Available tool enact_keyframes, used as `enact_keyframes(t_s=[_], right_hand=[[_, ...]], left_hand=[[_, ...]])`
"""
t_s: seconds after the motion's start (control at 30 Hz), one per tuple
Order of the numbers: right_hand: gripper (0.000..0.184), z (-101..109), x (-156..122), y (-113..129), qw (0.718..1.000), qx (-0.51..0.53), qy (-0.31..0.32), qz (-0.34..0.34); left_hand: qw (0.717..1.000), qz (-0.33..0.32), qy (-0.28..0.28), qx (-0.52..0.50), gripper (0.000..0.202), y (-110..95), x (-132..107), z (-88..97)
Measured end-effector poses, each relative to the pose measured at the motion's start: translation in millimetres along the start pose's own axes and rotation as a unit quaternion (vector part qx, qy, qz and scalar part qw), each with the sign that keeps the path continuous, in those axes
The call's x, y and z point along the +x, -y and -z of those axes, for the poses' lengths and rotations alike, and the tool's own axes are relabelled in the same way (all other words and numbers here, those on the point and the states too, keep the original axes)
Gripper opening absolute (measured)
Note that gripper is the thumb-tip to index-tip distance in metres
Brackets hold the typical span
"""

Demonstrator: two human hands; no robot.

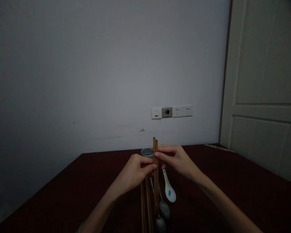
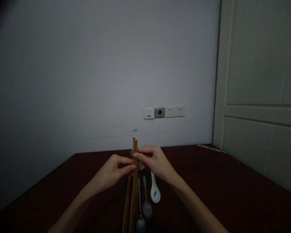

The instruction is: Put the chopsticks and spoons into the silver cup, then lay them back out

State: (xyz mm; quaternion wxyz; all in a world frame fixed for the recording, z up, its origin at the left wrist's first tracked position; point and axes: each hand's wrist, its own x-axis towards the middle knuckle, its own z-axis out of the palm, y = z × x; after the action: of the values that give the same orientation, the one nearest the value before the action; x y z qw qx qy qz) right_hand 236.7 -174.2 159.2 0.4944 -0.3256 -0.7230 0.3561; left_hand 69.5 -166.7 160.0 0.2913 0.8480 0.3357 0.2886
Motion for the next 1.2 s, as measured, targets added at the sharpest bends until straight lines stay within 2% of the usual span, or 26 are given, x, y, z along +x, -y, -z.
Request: enact_keyframes(t_s=[0.43,1.2], right_hand=[[0.029,1.1,0.7,-0.6,1.0,-0.015,-0.004,-0.001],[0.026,-2.3,1.7,6.4,1.0,0.0,-0.018,-0.012]], left_hand=[[0.999,0.008,0.015,-0.034,0.03,1.8,-0.1,-1.0],[1.0,0.0,-0.001,-0.004,0.028,4.8,0.2,-1.0]])
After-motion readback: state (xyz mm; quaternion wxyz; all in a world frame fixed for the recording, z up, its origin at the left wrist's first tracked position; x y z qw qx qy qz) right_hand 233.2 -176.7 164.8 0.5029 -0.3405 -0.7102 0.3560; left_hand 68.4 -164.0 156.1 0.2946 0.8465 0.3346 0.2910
